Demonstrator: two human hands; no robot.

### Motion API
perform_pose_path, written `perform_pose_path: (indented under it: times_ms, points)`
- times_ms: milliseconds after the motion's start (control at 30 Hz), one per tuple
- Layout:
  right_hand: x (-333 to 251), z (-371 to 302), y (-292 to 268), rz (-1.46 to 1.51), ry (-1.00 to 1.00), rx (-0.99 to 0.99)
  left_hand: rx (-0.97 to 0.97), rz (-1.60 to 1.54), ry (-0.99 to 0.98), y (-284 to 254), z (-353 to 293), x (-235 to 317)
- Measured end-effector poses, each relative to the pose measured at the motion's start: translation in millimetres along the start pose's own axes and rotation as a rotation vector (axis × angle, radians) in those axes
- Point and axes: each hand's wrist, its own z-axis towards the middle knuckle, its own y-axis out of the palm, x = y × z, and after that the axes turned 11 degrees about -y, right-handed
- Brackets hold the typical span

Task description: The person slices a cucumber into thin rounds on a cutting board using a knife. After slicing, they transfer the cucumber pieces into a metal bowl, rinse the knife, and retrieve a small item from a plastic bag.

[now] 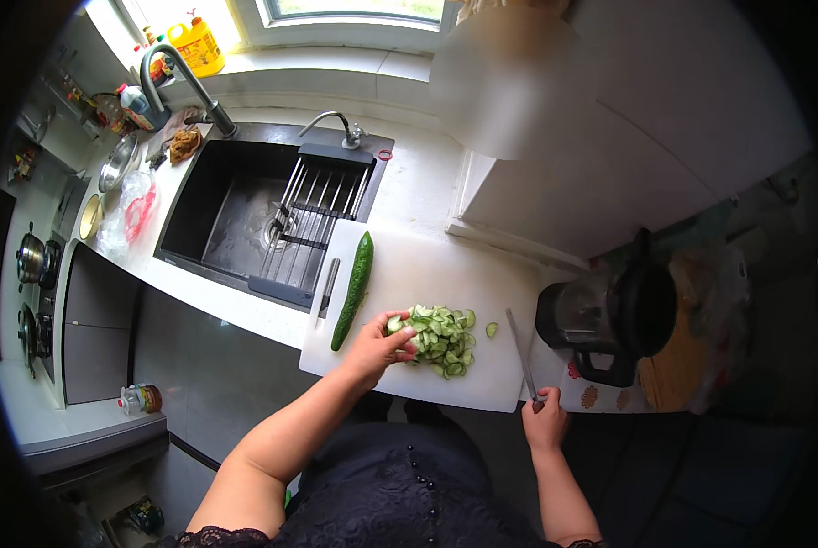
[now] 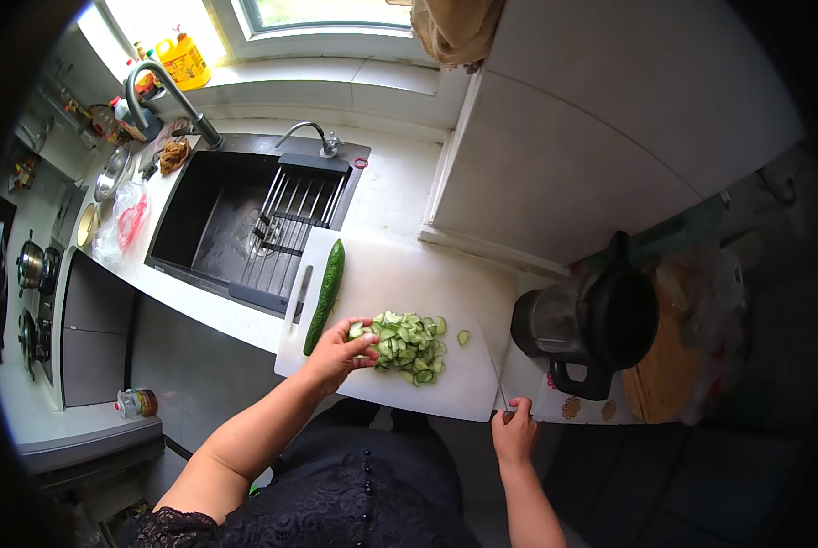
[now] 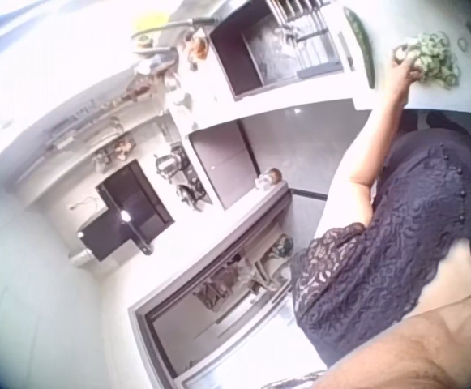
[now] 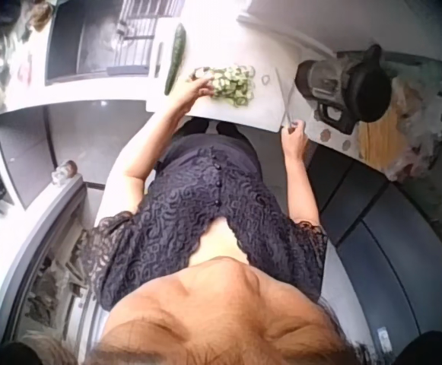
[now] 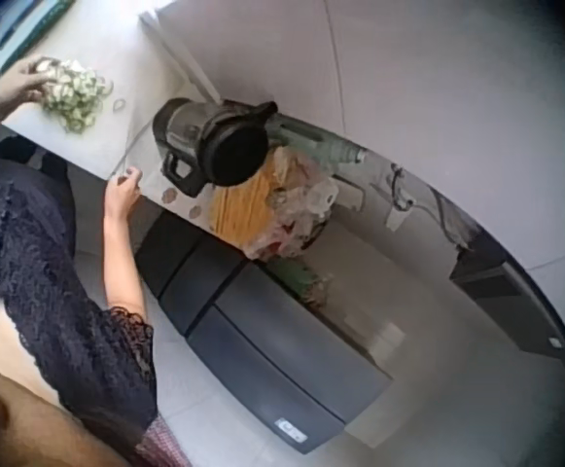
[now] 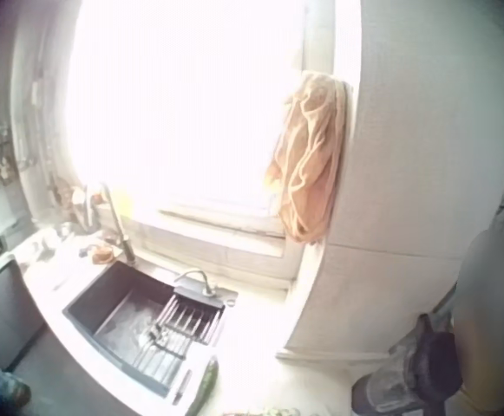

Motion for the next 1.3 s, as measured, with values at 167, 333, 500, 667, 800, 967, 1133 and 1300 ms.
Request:
perform_pose_path:
  times_ms: [167,333,500,667,800,967,1133,1300]
  points:
    - [-24.8,-11.8,28.1,0.077,0.071,-0.022,-0.057,-0.093,-0.050,-12.4,-4.4,-21.5]
    - [-49.6,2.0,43.1,0.126,0.082,0.090,-0.144,-0.118,-0.102,-20.4,-21.5,-21.1]
    - [-48.3,30.3,74.1,0.150,-0.140,0.248,-0.169,-0.076,-0.011,0.8,-20.7,-33.2]
    - [-28.0,49.3,109.7,0.179,-0.118,0.163,-0.077,-0.099,0.068,31.1,-6.4,-59.5]
    - [-42.3,45.0,93.8,0.027,-0.280,0.095,-0.025,-0.239,0.128,15.9,-24.2,-90.9]
    - [-170.0,1.3,85.4,0.443,-0.882,-0.121,0.187,-0.509,0.298,-31.8,-88.1,-141.8]
    - [-280.4,-78.7,137.9,0.593,-1.205,-0.826,0.524,-0.814,0.487,-112.4,-182.1,-235.7]
    - [-378.6,-215.1,192.2,0.623,-1.582,-1.549,0.754,-1.166,0.773,-161.1,-267.7,-313.6]
